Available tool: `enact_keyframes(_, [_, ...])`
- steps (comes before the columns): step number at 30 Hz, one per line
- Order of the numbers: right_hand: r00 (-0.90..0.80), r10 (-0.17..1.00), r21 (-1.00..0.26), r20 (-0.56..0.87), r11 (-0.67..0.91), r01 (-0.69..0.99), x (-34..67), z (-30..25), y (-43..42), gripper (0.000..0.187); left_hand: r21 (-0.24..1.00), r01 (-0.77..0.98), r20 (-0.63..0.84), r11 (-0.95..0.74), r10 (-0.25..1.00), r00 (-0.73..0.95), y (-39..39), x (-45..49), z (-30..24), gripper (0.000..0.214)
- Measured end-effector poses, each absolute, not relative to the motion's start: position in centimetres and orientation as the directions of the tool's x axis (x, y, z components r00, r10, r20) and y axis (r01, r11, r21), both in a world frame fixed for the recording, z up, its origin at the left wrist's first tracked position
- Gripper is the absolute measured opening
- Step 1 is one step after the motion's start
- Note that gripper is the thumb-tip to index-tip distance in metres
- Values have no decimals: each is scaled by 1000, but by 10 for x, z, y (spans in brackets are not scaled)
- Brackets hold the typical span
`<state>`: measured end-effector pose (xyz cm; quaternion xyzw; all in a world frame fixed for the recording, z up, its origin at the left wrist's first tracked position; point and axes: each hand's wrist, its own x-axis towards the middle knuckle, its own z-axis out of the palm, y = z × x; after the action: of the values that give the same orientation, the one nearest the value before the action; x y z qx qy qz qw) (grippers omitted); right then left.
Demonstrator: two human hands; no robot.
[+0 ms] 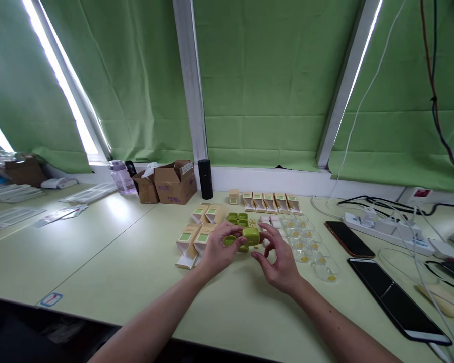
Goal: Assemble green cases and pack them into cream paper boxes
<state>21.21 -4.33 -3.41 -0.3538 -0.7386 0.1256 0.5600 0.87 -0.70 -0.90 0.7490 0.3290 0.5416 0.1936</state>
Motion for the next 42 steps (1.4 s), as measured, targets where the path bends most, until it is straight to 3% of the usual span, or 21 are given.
enact_keyframes(7, [-115,702,-619,703,683,388,212,-33,-42,59,644,349,662,-680,725,192,-5,9,-10,29])
enact_keyframes(14, [-112,746,-688,657,653,316,211,-28,-42,43,628,398,632,-669,736,240,-5,8,-10,33])
enact_keyframes(18, [-103,777,-741,620,624,247,213,-27,-42,40,503,389,715,-772,624,314,-9,5,-1,25])
enact_keyframes(23, [-117,783,-757,611,621,205,215,-27,-40,35,301,355,787,-885,441,431,-9,2,3,44])
enact_keyframes(34, [-137,787,-760,601,617,204,213,-30,-39,32,162,418,747,-894,388,540,-14,4,-6,59])
enact_keyframes(38, [-148,776,-742,613,630,228,212,-30,-39,33,161,405,743,-900,381,551,-16,7,-7,53])
enact_keyframes(42, [-64,738,-689,672,654,312,218,-27,-37,27,273,352,785,-895,419,457,-14,8,-6,49])
